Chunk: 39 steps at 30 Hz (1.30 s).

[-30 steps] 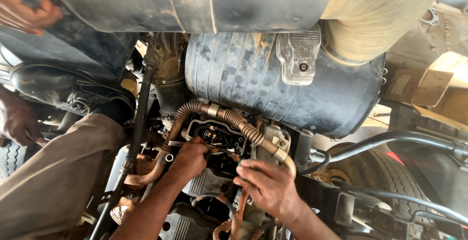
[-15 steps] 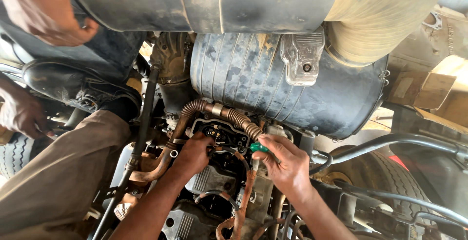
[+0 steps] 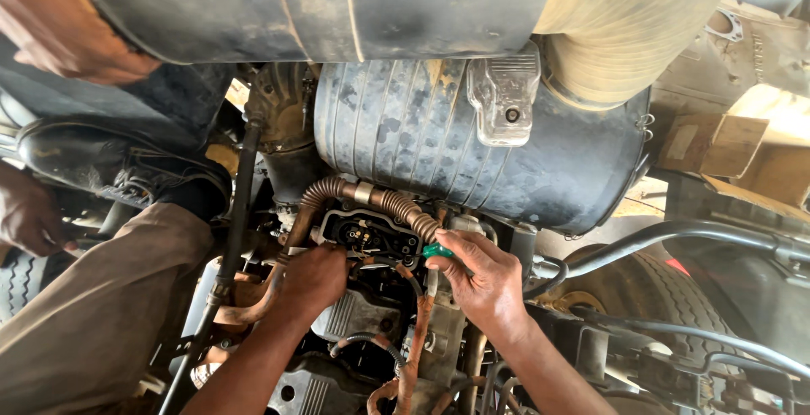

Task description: The person manipulates engine components, handles a screwdriver, and uses a wrench to work on an engine block in coordination with another person.

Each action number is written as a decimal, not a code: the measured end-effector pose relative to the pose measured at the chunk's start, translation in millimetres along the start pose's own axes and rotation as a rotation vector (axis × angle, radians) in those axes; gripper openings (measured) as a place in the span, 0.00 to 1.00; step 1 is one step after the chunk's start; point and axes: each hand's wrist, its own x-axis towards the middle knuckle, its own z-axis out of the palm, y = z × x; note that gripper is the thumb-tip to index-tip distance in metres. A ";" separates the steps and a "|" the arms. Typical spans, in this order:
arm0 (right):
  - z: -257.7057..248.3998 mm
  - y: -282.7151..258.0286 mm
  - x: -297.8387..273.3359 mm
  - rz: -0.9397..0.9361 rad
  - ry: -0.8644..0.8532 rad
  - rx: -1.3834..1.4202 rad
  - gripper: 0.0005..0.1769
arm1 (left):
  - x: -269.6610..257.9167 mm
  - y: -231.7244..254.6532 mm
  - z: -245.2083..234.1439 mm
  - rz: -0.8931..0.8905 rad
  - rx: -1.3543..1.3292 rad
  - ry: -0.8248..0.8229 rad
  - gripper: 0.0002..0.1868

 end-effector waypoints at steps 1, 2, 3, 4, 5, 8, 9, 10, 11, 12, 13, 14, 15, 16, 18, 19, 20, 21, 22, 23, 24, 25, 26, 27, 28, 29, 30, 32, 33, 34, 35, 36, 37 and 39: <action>-0.3 -0.2 -0.3 0.008 0.007 -0.024 0.23 | -4.1 3.7 -8.5 0.003 0.001 -0.003 0.11; -0.3 -1.1 -1.1 0.016 0.013 -0.048 0.23 | -7.5 6.6 -15.8 -0.012 0.008 -0.003 0.13; 0.4 -2.1 -1.6 0.017 0.013 -0.047 0.23 | -9.9 8.5 -21.8 -0.031 0.014 -0.001 0.15; 1.4 -3.4 -2.2 0.024 0.004 -0.027 0.23 | -11.3 9.9 -26.1 -0.032 0.015 -0.001 0.15; 2.3 -4.0 -1.9 0.028 -0.004 -0.008 0.23 | -10.8 10.5 -29.4 -0.055 -0.008 0.009 0.16; 4.9 -5.8 -3.1 0.051 -0.021 -0.024 0.25 | -4.6 9.6 -30.1 -0.069 -0.020 0.017 0.19; 5.0 -5.8 -3.5 0.052 -0.022 -0.023 0.25 | -3.0 8.6 -27.8 -0.063 -0.011 0.013 0.20; 5.1 -5.6 -3.6 0.043 -0.020 -0.032 0.24 | -1.0 7.3 -25.8 -0.064 -0.011 0.011 0.20; 5.0 -5.2 -2.9 0.031 -0.018 -0.041 0.24 | 3.5 6.2 -25.3 -0.055 0.028 -0.017 0.23; 4.7 -5.3 -2.5 0.030 -0.020 -0.040 0.24 | 7.7 4.9 -25.6 -0.047 0.067 -0.044 0.27; 4.2 -5.7 -2.3 0.037 -0.020 -0.033 0.23 | 11.9 3.8 -26.2 -0.048 0.066 -0.044 0.27; 3.8 -5.9 -1.8 0.044 -0.020 -0.026 0.23 | 16.4 3.4 -27.4 -0.039 0.072 -0.064 0.27; 3.6 -5.7 -0.9 0.044 -0.021 -0.025 0.23 | 20.3 2.9 -28.9 -0.029 0.077 -0.085 0.28; 3.3 -5.1 0.1 0.024 -0.010 -0.045 0.23 | 24.6 2.5 -31.1 -0.030 0.075 -0.085 0.28; 1.9 -4.7 0.7 0.004 -0.003 -0.066 0.23 | 31.2 4.0 -34.0 -0.023 0.116 -0.132 0.27; 1.9 -4.7 0.9 0.009 0.000 -0.060 0.22 | 32.0 3.7 -34.9 -0.023 0.117 -0.133 0.27; 1.8 -4.4 1.2 0.015 0.002 -0.054 0.22 | 32.8 3.1 -35.7 -0.010 0.151 -0.157 0.27; 1.5 -4.2 0.9 0.017 0.003 -0.056 0.22 | 33.6 3.2 -35.5 0.006 0.184 -0.184 0.28; 1.8 -3.8 0.6 0.042 -0.006 -0.042 0.21 | 32.5 1.6 -35.0 0.010 0.185 -0.186 0.28; 2.2 -3.9 0.2 0.067 -0.016 -0.027 0.21 | 29.4 -1.3 -34.3 0.080 0.177 -0.082 0.26; 2.5 -4.1 -0.2 0.070 -0.016 -0.029 0.21 | 28.0 -2.6 -33.6 0.151 0.168 0.022 0.25; 2.9 -4.3 0.0 0.064 -0.014 -0.033 0.21 | 28.9 -3.2 -33.8 0.152 0.167 0.020 0.25; 3.1 -4.7 0.1 0.059 -0.011 -0.038 0.20 | 30.0 -4.8 -34.7 0.148 0.150 0.016 0.24; 3.1 -5.1 -0.3 0.059 -0.014 -0.038 0.20 | 30.4 -6.0 -34.4 0.142 0.133 0.013 0.23; 2.9 -5.8 -1.0 0.039 -0.009 -0.062 0.20 | 29.5 -6.7 -32.7 0.141 0.131 0.012 0.23; 3.3 -5.7 -0.4 0.017 -0.001 -0.086 0.20 | 29.4 -8.1 -32.1 0.172 0.151 0.034 0.23; 4.2 -5.2 0.6 0.016 0.000 -0.086 0.20 | 30.2 -9.8 -31.6 0.202 0.172 0.056 0.23; 5.0 -4.5 -0.1 0.021 -0.008 -0.049 0.20 | 32.6 -12.3 -29.2 0.226 0.175 0.076 0.23; 4.6 -4.4 -0.7 0.021 -0.010 -0.049 0.20 | 33.0 -13.3 -28.2 0.249 0.180 0.098 0.23; 3.6 -4.5 -1.5 0.032 -0.016 -0.061 0.20 | 32.5 -13.6 -27.5 0.247 0.178 0.098 0.23; 3.1 -4.2 -1.2 0.041 -0.021 -0.073 0.20 | 32.3 -13.5 -28.6 0.264 0.186 0.115 0.23; 3.1 -4.0 -1.0 0.040 -0.023 -0.073 0.20 | 31.7 -12.5 -30.7 0.281 0.193 0.132 0.23; 3.2 -3.7 -1.2 0.043 -0.027 -0.063 0.20 | 31.6 -10.6 -33.8 0.281 0.193 0.133 0.23; 3.6 -2.7 -1.9 0.047 -0.031 -0.054 0.20 | 31.1 -5.0 -42.2 0.232 0.202 0.010 0.23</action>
